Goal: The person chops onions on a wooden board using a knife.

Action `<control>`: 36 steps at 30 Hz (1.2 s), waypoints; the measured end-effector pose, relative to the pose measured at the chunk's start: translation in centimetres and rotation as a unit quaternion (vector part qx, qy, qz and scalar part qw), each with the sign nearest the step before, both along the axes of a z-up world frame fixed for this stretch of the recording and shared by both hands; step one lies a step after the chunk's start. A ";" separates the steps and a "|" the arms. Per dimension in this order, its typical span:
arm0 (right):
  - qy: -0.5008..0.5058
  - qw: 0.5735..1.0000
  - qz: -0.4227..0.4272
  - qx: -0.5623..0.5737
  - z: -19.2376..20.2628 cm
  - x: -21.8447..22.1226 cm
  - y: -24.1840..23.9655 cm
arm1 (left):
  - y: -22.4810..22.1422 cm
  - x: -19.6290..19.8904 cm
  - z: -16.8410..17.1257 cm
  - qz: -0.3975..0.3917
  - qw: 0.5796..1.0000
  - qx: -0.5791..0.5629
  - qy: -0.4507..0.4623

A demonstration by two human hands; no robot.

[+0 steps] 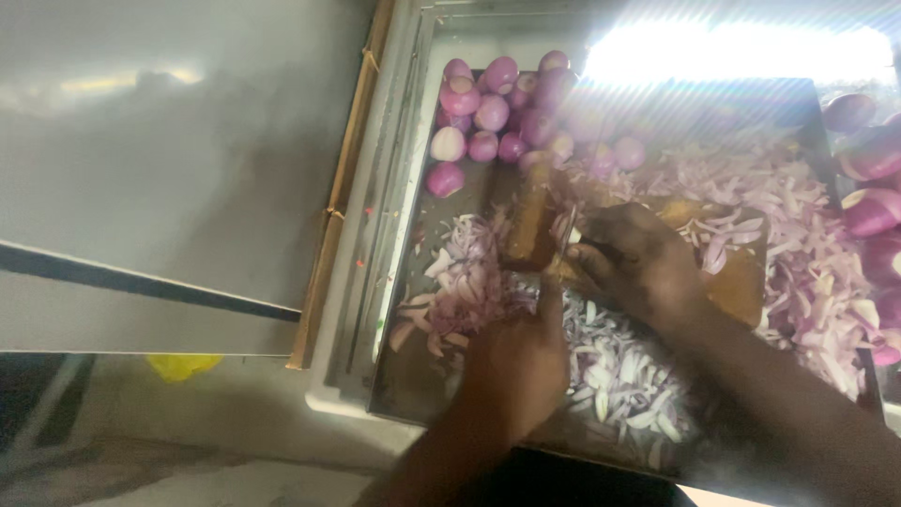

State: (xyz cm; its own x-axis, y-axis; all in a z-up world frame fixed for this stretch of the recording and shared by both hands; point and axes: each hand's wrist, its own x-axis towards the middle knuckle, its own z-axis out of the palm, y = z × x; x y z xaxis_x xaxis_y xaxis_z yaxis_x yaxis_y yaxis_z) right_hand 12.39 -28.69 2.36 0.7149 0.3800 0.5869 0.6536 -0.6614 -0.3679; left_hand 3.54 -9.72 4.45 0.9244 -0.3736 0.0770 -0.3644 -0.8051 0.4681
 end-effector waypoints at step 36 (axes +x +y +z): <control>0.197 0.978 -0.027 -0.059 6.5 -0.6 1.6 | 2.3 -1.4 1.7 0.051 0.995 0.041 0.078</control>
